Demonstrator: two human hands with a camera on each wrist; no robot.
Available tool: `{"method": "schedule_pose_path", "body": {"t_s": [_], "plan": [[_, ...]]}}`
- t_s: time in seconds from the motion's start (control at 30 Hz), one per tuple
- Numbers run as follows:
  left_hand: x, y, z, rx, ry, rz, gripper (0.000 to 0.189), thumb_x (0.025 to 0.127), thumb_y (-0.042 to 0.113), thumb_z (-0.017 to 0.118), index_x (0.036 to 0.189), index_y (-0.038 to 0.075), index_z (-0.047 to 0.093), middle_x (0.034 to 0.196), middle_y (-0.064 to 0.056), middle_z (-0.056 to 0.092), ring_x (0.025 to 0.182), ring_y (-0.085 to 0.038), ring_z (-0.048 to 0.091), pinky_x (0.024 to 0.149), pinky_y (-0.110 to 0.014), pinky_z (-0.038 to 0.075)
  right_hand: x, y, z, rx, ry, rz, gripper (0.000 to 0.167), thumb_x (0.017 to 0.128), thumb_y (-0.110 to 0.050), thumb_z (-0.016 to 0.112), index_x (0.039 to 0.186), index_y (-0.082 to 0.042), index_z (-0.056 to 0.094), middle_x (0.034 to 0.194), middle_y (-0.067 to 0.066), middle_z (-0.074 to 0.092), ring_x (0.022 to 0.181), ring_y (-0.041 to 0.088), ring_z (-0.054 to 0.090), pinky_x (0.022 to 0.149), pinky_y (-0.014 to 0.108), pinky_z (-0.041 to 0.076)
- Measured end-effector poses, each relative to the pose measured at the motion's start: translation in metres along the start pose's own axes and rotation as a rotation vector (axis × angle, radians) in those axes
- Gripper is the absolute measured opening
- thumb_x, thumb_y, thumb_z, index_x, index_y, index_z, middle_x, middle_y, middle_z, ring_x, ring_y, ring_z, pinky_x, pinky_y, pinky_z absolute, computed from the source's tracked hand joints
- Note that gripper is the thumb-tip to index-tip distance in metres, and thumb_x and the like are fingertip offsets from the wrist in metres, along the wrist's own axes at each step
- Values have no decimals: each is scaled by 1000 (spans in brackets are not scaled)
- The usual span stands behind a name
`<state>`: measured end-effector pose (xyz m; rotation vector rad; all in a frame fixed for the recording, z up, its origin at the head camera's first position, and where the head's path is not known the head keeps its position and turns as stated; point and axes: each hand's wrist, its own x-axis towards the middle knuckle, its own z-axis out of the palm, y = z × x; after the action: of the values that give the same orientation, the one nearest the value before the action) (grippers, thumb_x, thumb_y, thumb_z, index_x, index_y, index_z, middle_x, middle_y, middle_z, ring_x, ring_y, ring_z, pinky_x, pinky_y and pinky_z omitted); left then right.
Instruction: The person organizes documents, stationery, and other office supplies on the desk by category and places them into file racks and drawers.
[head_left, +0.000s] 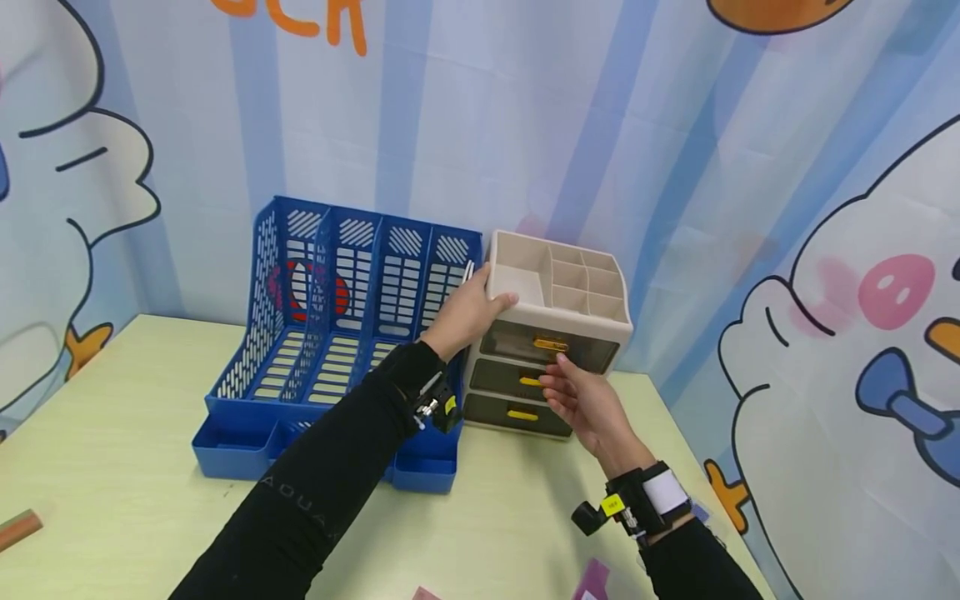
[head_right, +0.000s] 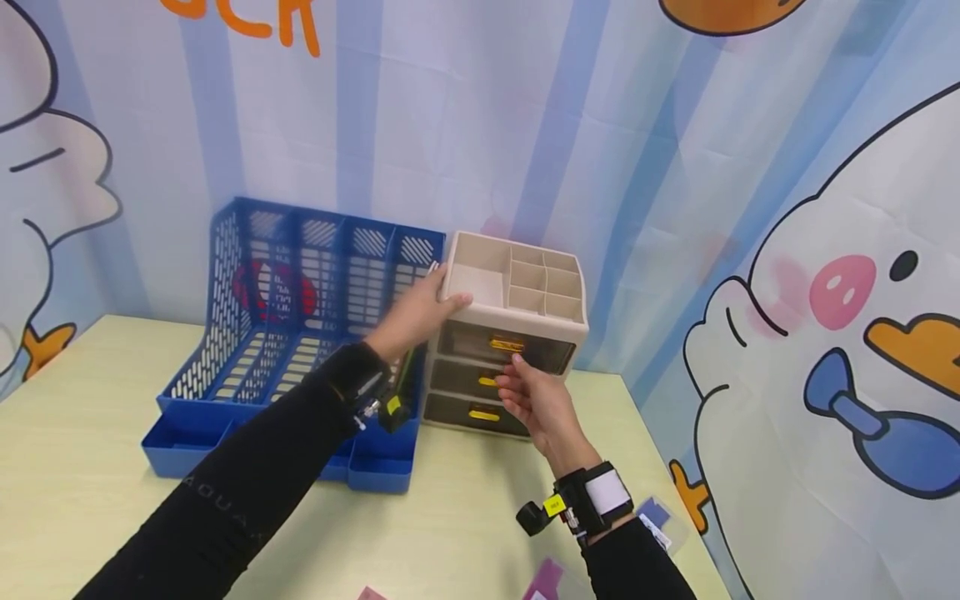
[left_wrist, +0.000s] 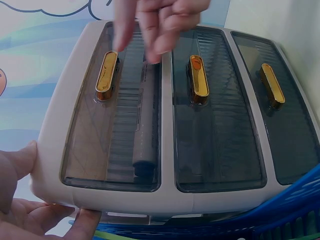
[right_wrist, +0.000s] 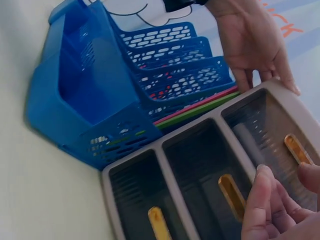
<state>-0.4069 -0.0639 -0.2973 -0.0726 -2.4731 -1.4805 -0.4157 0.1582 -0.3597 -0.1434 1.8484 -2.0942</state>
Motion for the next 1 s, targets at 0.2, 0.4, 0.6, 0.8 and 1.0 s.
{"method": "schedule_pose_path", "body": {"t_s": [0.2,0.4,0.6,0.8,1.0], "plan": [[0,-1,-1,0,2,-12,75,101,36,54,158,8,13,155,-15,33,134,-31,42,106,-46,38,1,17,-6,10,8,52,39,100,-36,57,114,1,58,88,5,70,70,12,64,63,21,54],[0,-3,0,7,3,-8,76,101,36,55,158,8,14,155,-15,33,134,-31,41,106,-46,38,5,32,-8,-4,28,93,32,102,-32,55,109,-1,58,86,5,71,67,11,65,60,20,53],[-2,-2,-1,7,4,-16,77,101,37,55,158,7,13,157,-15,29,137,-31,38,108,-46,36,9,37,-3,16,36,93,35,101,-33,57,112,0,59,88,5,72,70,10,66,61,20,53],[-3,-1,0,2,11,4,75,101,37,55,157,7,14,154,-16,34,132,-31,43,105,-46,39,12,37,0,41,46,87,36,101,-31,56,115,2,60,88,4,72,68,9,66,61,19,53],[-2,-1,1,6,16,14,75,101,36,55,157,7,15,152,-17,37,129,-31,47,103,-46,41,10,37,2,35,38,67,36,103,-28,52,118,4,59,84,3,70,65,8,64,59,18,52]]}}
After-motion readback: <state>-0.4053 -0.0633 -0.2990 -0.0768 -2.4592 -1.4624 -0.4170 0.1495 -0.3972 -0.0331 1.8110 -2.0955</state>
